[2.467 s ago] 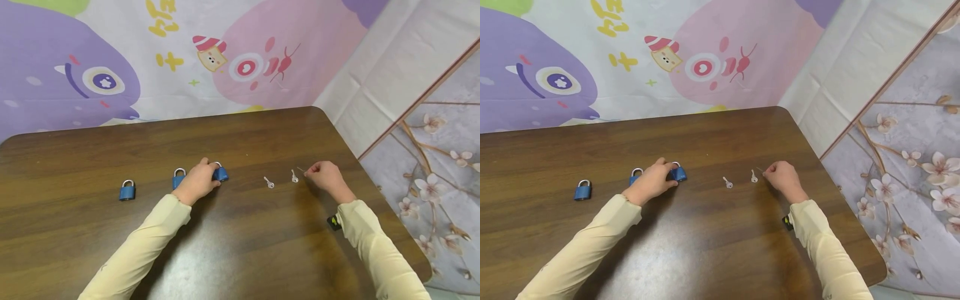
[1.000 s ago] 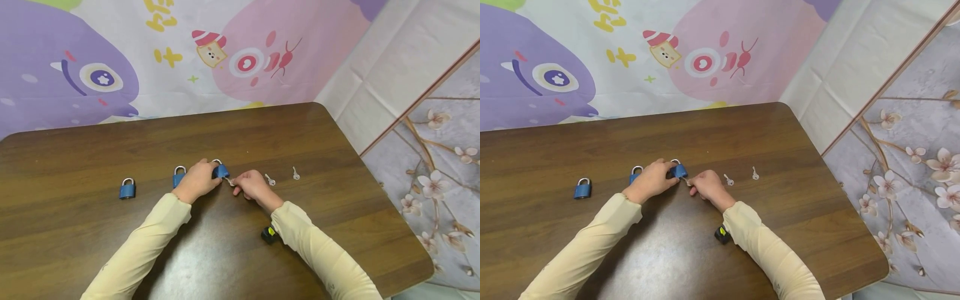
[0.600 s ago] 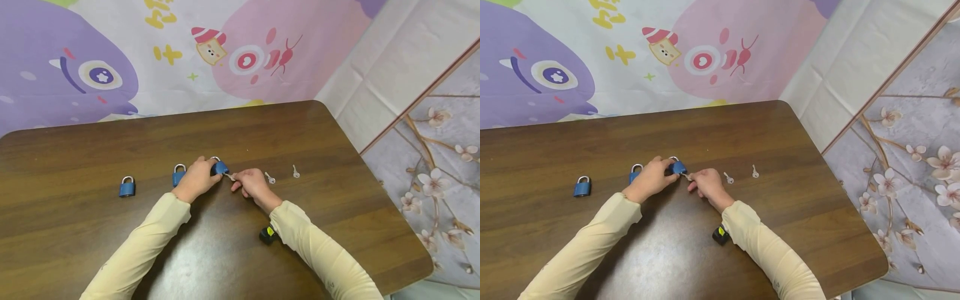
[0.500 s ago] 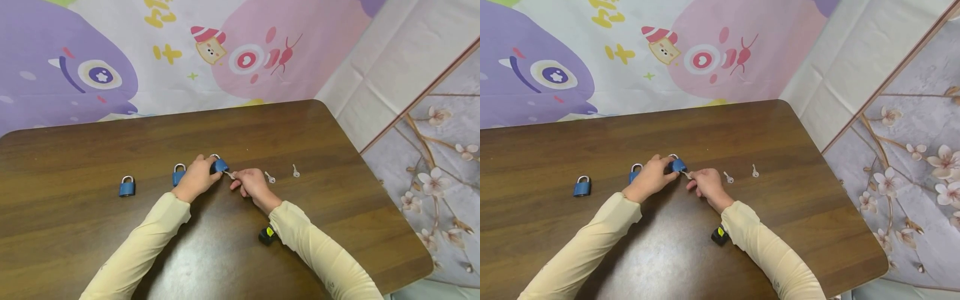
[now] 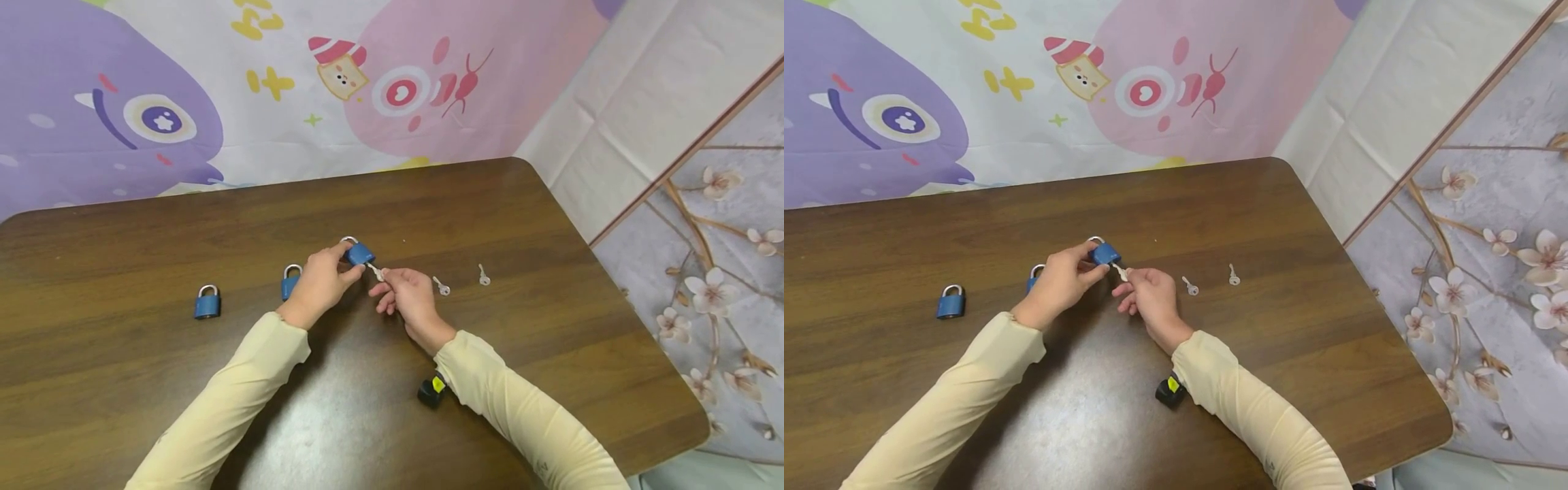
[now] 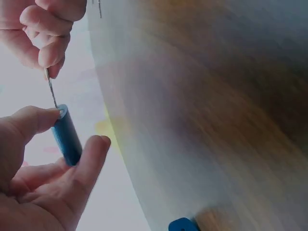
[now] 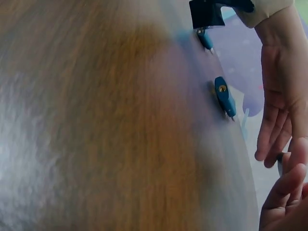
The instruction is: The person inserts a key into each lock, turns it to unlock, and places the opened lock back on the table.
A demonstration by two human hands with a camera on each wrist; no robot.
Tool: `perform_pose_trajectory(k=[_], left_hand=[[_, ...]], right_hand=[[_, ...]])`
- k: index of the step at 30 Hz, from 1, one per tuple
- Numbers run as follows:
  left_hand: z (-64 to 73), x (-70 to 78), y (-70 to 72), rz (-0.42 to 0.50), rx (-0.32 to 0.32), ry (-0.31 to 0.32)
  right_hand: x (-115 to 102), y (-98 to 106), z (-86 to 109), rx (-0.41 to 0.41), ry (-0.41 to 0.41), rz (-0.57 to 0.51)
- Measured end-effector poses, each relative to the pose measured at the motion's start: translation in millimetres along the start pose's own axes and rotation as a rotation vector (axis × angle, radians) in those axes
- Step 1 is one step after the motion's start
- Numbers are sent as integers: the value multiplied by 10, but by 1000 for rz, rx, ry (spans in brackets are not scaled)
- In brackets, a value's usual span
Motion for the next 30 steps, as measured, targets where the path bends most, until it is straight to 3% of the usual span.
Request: perform_pose_trajectory(k=[5, 14, 21, 30], left_hand=[[-3, -7, 53, 202, 12, 11], [-40, -104, 140, 536, 17, 135], [-42, -118, 143, 859, 50, 147], [-50, -137, 183, 956, 122, 213]], right_hand=[[-62, -3, 32, 19, 37, -42], [-167, -18, 97, 20, 122, -85], [-270, -33, 158, 25, 189, -84], [-281, -65, 195, 39, 194, -84]])
Point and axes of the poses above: each hand's wrist, its own z-axis away from the middle knuckle, its own y-axis out of the back of the hand, x = y × z, the point moved 7 cm from there along -z, towards the middle knuckle, and after that the axes turned 14 degrees about z, right-handed, at the moved point
